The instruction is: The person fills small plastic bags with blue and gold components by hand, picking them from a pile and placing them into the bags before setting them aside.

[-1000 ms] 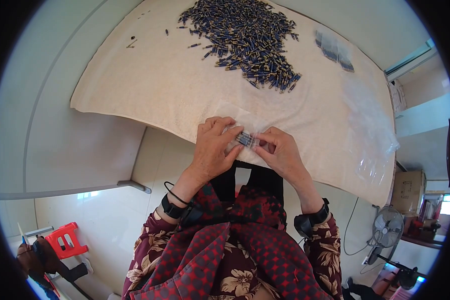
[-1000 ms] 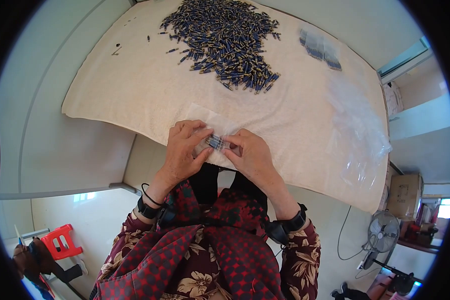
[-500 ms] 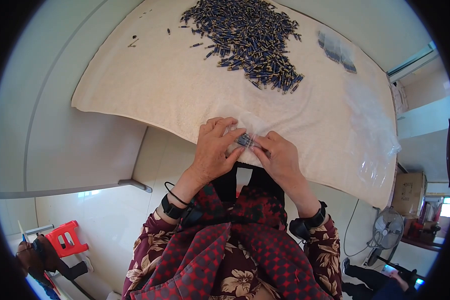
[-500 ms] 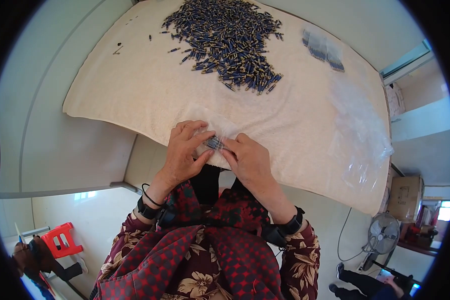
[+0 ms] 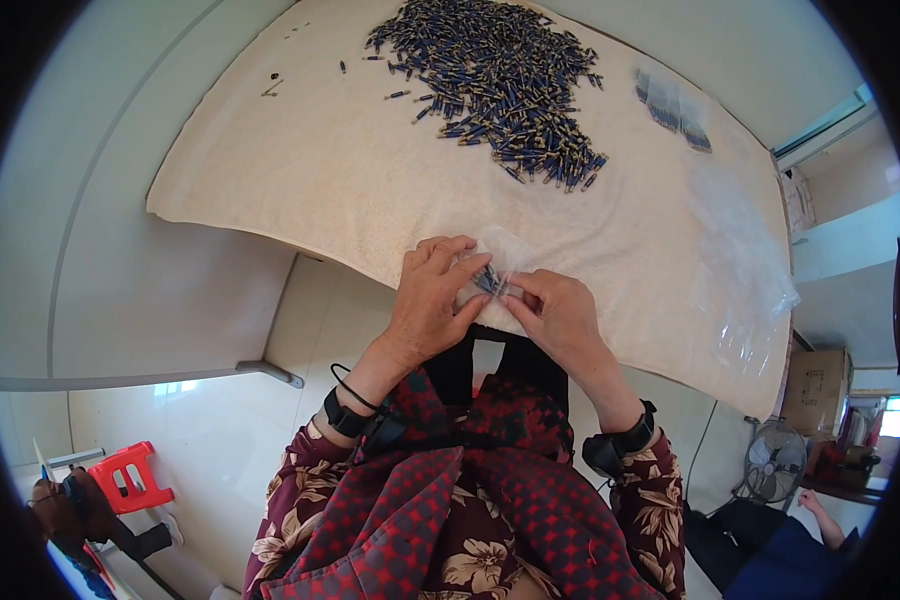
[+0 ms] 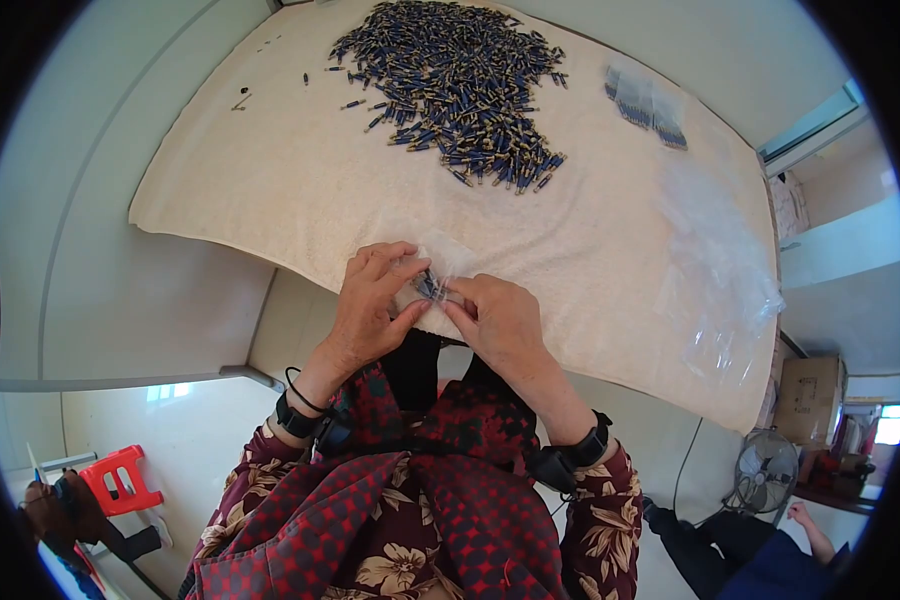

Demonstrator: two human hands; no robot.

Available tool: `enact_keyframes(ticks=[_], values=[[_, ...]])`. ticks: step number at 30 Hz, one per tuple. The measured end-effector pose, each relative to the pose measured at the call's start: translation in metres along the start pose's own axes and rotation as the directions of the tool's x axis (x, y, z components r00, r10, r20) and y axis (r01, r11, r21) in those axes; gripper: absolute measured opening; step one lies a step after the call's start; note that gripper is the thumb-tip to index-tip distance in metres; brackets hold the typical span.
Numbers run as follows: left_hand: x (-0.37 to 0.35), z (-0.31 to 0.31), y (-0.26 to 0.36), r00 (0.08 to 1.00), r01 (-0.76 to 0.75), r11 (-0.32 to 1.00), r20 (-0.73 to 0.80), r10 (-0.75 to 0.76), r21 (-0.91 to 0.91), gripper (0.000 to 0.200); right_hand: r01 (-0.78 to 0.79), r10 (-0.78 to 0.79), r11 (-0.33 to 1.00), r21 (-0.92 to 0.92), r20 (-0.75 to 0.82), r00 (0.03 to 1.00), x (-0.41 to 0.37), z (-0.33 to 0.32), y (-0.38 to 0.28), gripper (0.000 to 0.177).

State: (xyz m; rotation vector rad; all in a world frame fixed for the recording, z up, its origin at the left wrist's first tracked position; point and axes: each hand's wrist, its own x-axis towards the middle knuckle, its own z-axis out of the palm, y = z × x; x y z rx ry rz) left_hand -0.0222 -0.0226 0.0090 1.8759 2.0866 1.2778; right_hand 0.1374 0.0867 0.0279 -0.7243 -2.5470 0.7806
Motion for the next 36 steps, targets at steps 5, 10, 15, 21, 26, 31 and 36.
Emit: enact_keyframes(ticks=[5,10,15,21,26,31,36], values=[[-0.001,0.000,-0.002,1.000,-0.025,1.000,0.006,0.025,0.007,0.047,-0.099,0.096,0.985,0.144,0.030,0.995,0.001,0.004,0.006,0.020],[0.000,-0.001,0.002,0.997,-0.052,0.997,0.051,0.049,0.061,0.044,-0.130,0.138,0.974,0.187,-0.032,0.990,0.002,0.009,0.003,0.020],[0.005,-0.001,0.008,0.995,-0.082,0.995,0.062,0.078,0.062,0.043,-0.068,0.069,0.996,0.053,-0.027,0.997,0.001,0.004,0.003,0.019],[0.007,0.015,0.012,0.976,-0.154,0.944,0.193,0.100,0.292,0.050,-0.021,0.022,0.998,0.064,-0.020,1.000,-0.001,-0.003,0.006,0.016],[0.005,0.013,0.009,0.949,-0.184,0.945,0.301,0.099,0.270,0.053,-0.092,0.128,0.973,0.211,-0.162,0.978,0.016,-0.027,0.022,0.014],[0.011,0.008,0.015,0.977,-0.120,0.981,0.194,0.090,0.149,0.053,-0.206,0.223,0.975,0.086,-0.339,0.914,0.066,-0.077,0.007,0.014],[0.015,0.003,0.016,0.996,-0.050,0.996,0.082,0.044,0.080,0.050,0.421,-0.127,0.741,-0.524,0.507,0.853,0.122,-0.090,-0.059,0.010]])
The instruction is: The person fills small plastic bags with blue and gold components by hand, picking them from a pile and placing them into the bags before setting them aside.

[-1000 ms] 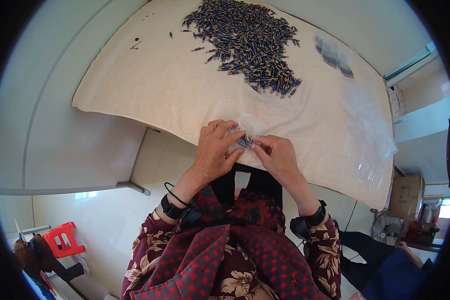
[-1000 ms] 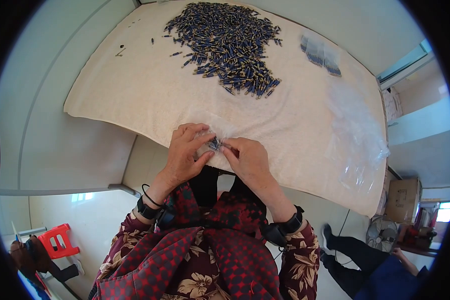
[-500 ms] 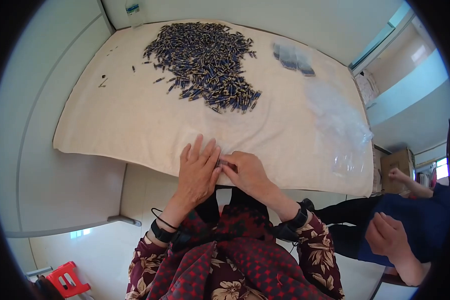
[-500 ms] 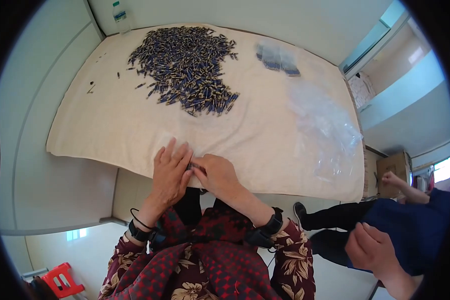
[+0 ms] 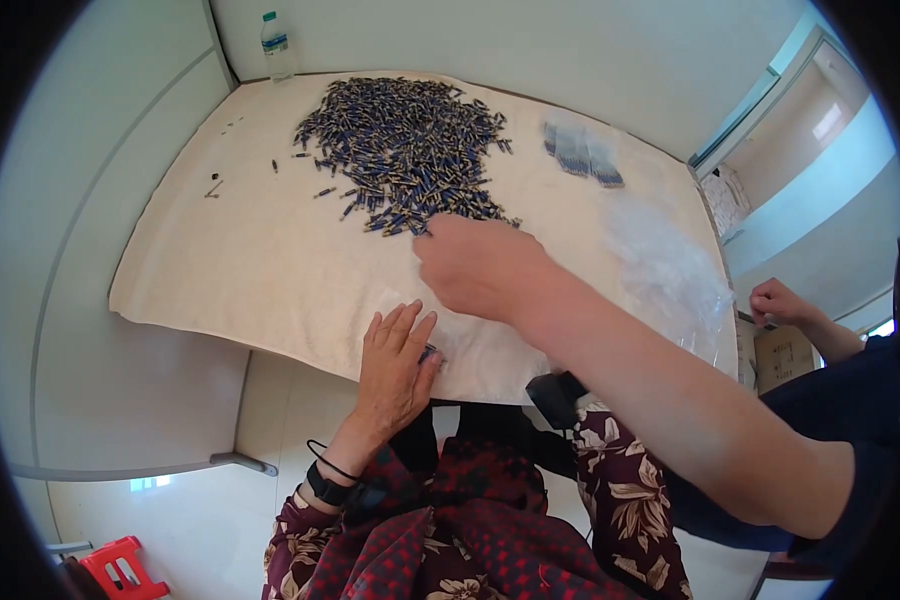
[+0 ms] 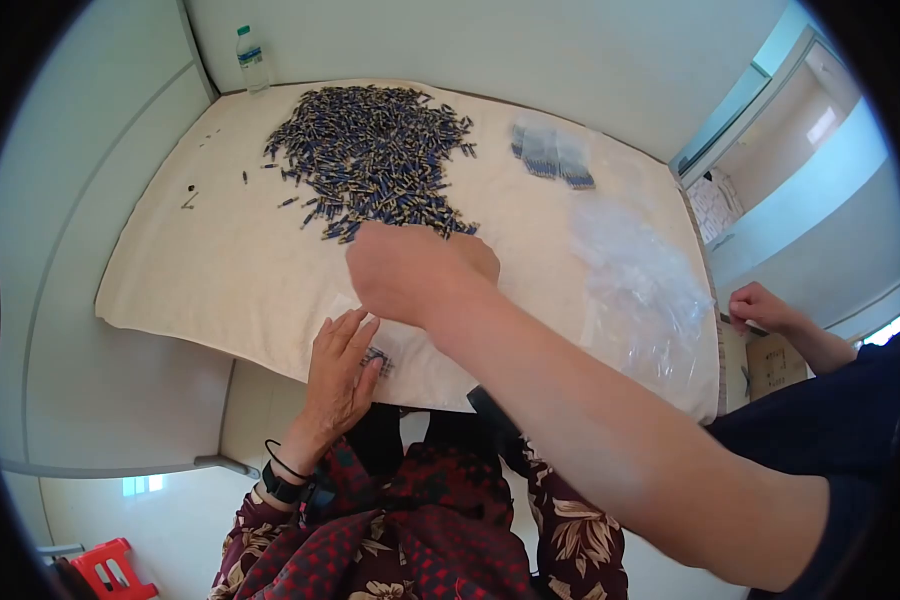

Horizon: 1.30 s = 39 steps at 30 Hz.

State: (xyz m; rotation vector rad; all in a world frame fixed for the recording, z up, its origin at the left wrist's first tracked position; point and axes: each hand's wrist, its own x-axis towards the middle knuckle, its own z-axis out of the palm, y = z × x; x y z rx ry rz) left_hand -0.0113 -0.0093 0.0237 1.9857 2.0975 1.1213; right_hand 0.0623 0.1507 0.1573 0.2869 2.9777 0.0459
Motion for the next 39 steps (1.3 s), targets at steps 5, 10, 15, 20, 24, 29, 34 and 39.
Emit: enact_keyframes(ticks=[5,10,15,20,24,29,34,39], values=[[0.009,-0.010,-0.001,0.996,0.012,0.996,-0.088,-0.020,-0.090,0.041,0.187,-0.225,0.900,-0.394,-0.053,0.973,0.092,0.042,-0.004,0.013],[0.040,0.017,-0.008,0.995,0.039,0.956,-0.081,-0.066,-0.291,0.027,0.046,-0.065,0.970,-0.240,-0.070,0.995,0.141,0.058,0.006,0.016],[0.098,0.057,-0.026,0.983,0.143,0.912,-0.050,-0.176,-0.384,0.028,-0.346,0.418,0.883,0.318,-0.195,0.887,0.066,0.097,0.047,0.016],[0.118,0.110,-0.067,0.944,-0.052,0.904,-0.317,-0.095,-0.425,0.031,-0.372,0.744,0.605,0.704,-0.333,0.580,-0.015,0.136,0.073,0.022],[0.122,0.057,-0.043,0.987,0.067,0.997,-0.149,-0.062,0.029,0.034,-0.448,0.747,0.627,0.637,-0.330,0.577,-0.026,0.099,0.053,0.019],[0.124,0.056,-0.060,0.980,0.008,0.999,-0.198,-0.015,-0.036,0.029,-0.185,0.753,0.408,0.894,-0.215,0.623,-0.041,0.089,0.034,0.018],[0.097,0.092,-0.091,0.956,-0.014,0.756,-0.232,-0.182,-0.654,0.023,0.066,0.662,0.130,0.989,-0.136,0.737,-0.060,0.104,0.008,0.022],[0.048,0.021,-0.015,0.950,0.061,0.597,-0.137,-0.280,-0.800,0.025,-0.172,0.180,0.982,0.077,-0.106,0.978,0.163,-0.004,-0.053,0.027]])
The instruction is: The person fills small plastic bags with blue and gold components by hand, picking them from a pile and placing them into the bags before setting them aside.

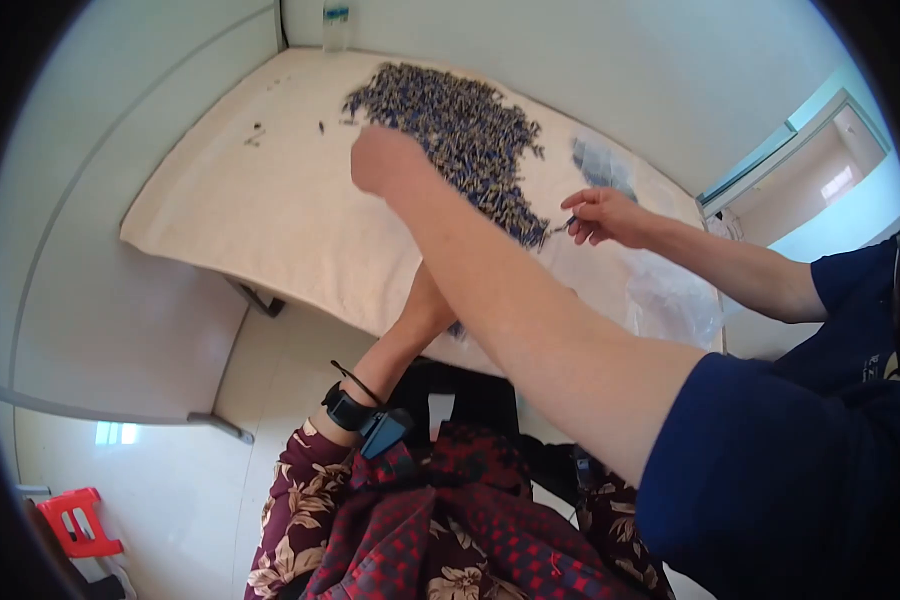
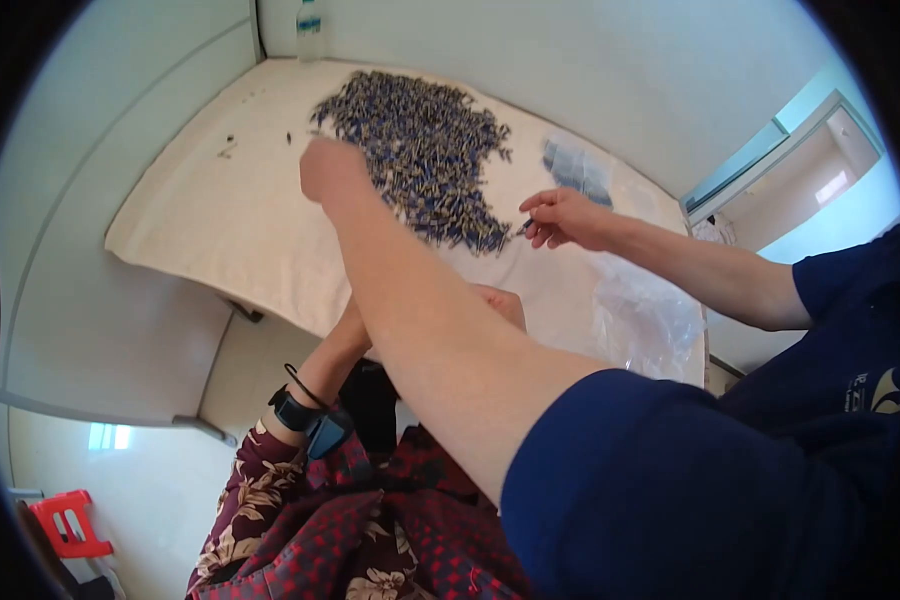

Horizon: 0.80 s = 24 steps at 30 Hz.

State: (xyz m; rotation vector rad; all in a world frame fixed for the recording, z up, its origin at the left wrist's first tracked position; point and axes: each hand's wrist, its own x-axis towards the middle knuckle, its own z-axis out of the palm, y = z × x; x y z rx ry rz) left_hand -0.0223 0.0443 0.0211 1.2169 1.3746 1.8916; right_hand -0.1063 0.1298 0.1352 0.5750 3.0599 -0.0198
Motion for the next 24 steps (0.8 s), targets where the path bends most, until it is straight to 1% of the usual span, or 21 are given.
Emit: enact_keyframes(ticks=[1,2,4,5,7,8,9,10,11,12,16,18,21,24], values=[[-0.014,-0.001,0.016,1.000,-0.002,1.000,-0.018,0.002,0.012,0.025,-0.004,0.005,0.999,-0.049,0.023,1.000,0.013,0.003,0.001,0.028],[-0.025,-0.004,0.022,0.991,0.129,0.990,0.022,-0.128,-0.055,0.023,-0.003,0.004,0.999,-0.053,0.018,1.000,0.019,0.011,0.005,0.028],[-0.045,-0.013,0.031,0.927,0.373,0.912,0.117,-0.357,-0.171,0.018,-0.011,0.009,0.998,-0.070,-0.022,1.000,0.026,0.024,0.008,0.027],[-0.055,-0.017,0.034,0.926,0.378,0.909,0.098,-0.365,-0.176,0.018,0.008,-0.009,0.998,-0.067,-0.010,1.000,0.024,0.030,0.007,0.027],[-0.078,-0.022,0.040,0.914,0.403,0.863,0.089,-0.396,-0.304,0.014,-0.156,0.163,0.983,0.094,-0.068,0.984,0.015,0.037,0.002,0.026],[-0.087,-0.025,0.041,0.908,0.413,0.834,0.088,-0.411,-0.367,0.013,-0.194,0.225,0.936,0.295,-0.072,0.972,-0.042,0.047,0.003,0.024],[-0.094,-0.028,0.039,0.905,0.414,0.831,0.075,-0.418,-0.372,0.013,-0.188,0.276,0.718,0.670,-0.026,0.961,-0.135,0.064,0.009,0.023],[-0.100,-0.032,0.038,0.906,0.412,0.821,0.080,-0.416,-0.394,0.013,-0.163,0.282,0.383,0.909,0.053,0.958,-0.220,0.081,0.014,0.023],[-0.104,-0.035,0.036,0.906,0.410,0.811,0.088,-0.414,-0.416,0.013,-0.163,0.272,0.197,0.967,0.106,0.957,-0.252,0.090,0.012,0.024],[-0.108,-0.037,0.036,0.907,0.408,0.801,0.097,-0.409,-0.438,0.013,-0.166,0.264,0.105,0.981,0.133,0.955,-0.267,0.096,0.009,0.026],[-0.112,-0.045,0.044,0.923,0.362,0.808,0.060,-0.379,-0.464,0.014,-0.178,0.254,0.089,0.980,0.150,0.955,-0.264,0.075,-0.011,0.024],[-0.111,-0.048,0.046,0.922,0.363,0.815,0.049,-0.384,-0.451,0.014,-0.168,0.262,0.080,0.983,0.142,0.955,-0.263,0.072,-0.016,0.023],[-0.111,-0.052,0.049,0.917,0.373,0.827,0.033,-0.397,-0.422,0.014,-0.099,0.333,0.065,0.993,0.072,0.940,-0.261,0.074,-0.018,0.022],[-0.109,-0.054,0.053,0.894,0.419,0.785,0.055,-0.445,-0.456,0.014,-0.024,0.427,0.053,0.998,-0.001,0.904,-0.259,0.076,-0.018,0.021]])
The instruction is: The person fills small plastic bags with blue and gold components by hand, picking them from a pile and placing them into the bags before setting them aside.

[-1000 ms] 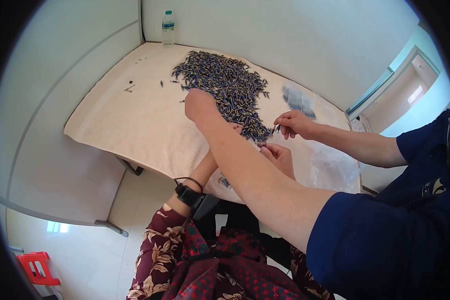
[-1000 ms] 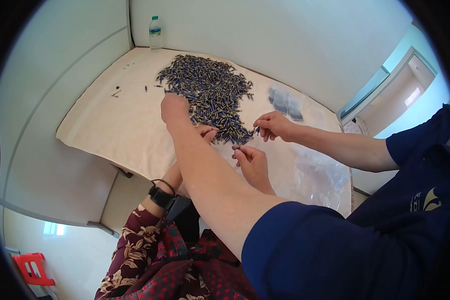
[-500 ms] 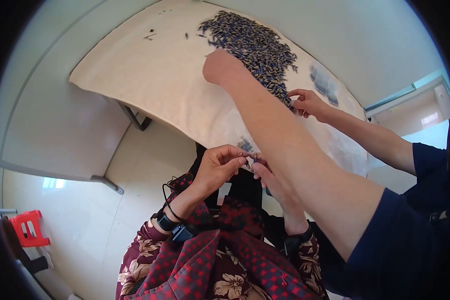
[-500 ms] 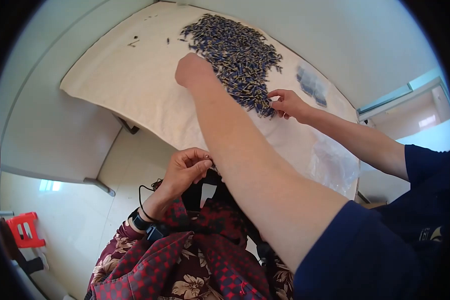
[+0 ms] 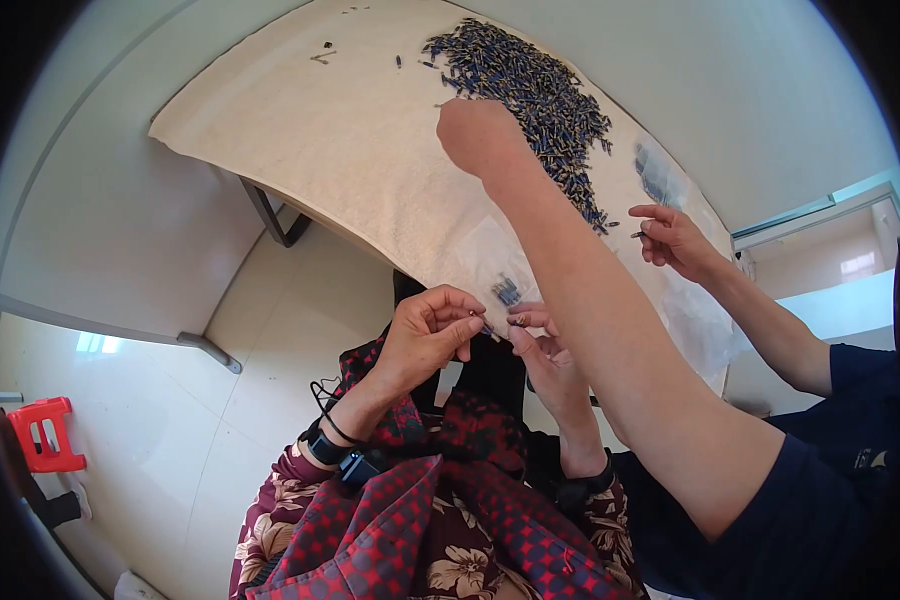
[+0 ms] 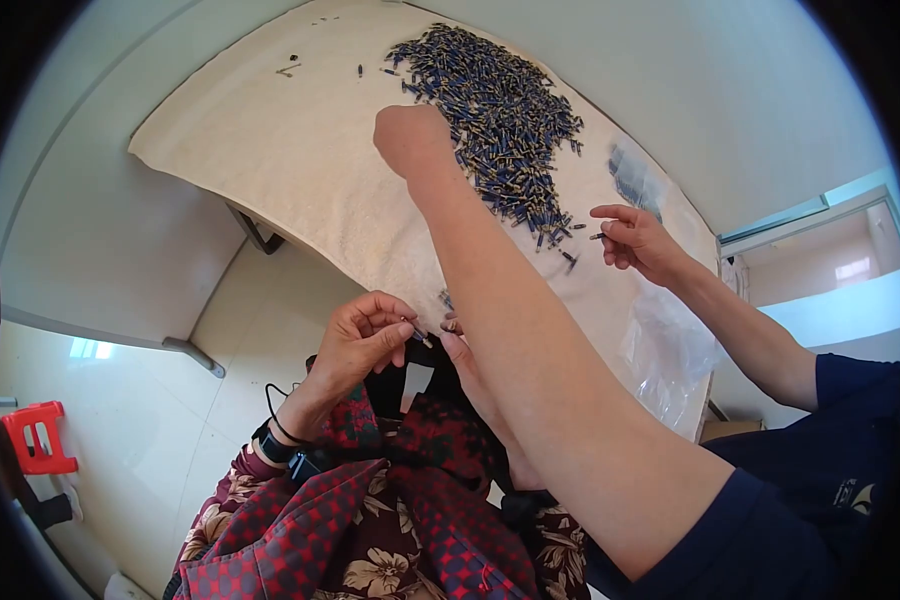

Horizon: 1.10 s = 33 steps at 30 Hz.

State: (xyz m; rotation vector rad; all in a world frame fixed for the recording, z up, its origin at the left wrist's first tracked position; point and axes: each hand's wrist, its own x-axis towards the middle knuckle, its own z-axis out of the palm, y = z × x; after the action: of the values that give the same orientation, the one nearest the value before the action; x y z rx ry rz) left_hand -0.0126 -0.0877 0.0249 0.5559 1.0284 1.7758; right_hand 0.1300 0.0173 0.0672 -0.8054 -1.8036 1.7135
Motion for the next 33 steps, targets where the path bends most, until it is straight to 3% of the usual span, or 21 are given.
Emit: enact_keyframes(ticks=[5,8,12,17,25,26,29,33], values=[[0.008,0.000,-0.006,0.999,0.033,0.980,0.034,-0.027,-0.196,0.013,0.046,-0.043,0.999,0.030,-0.088,0.995,-0.001,-0.001,0.005,0.019],[0.015,0.012,-0.023,0.991,-0.117,0.957,-0.099,0.094,-0.264,0.013,0.056,-0.053,0.998,0.029,-0.090,0.994,0.000,0.005,0.010,0.018],[0.014,0.022,-0.030,0.986,-0.123,0.948,-0.140,0.085,-0.292,0.014,0.060,-0.057,0.998,0.031,-0.088,0.994,0.003,0.010,0.016,0.017],[0.016,0.024,-0.032,0.979,-0.144,0.948,-0.183,0.094,-0.284,0.014,0.077,-0.072,0.996,0.048,-0.110,0.991,0.007,0.011,0.016,0.018],[0.012,0.017,-0.032,0.992,-0.102,0.974,-0.099,0.083,-0.200,0.012,0.040,-0.039,0.999,0.015,-0.091,0.995,0.002,-0.003,0.015,0.019],[0.010,0.015,-0.033,0.997,-0.066,0.979,-0.061,0.056,-0.192,0.012,0.013,-0.015,1.000,-0.026,-0.066,0.998,0.000,-0.009,0.014,0.018],[0.007,0.012,-0.035,1.000,0.001,0.986,0.020,0.003,-0.170,0.010,-0.002,0.006,0.997,0.076,-0.053,0.999,-0.008,-0.014,0.011,0.014],[0.008,0.011,-0.039,0.975,0.186,0.982,0.115,-0.190,0.043,0.010,-0.099,0.111,0.983,-0.155,0.070,0.991,-0.021,-0.038,0.013,0.020]])
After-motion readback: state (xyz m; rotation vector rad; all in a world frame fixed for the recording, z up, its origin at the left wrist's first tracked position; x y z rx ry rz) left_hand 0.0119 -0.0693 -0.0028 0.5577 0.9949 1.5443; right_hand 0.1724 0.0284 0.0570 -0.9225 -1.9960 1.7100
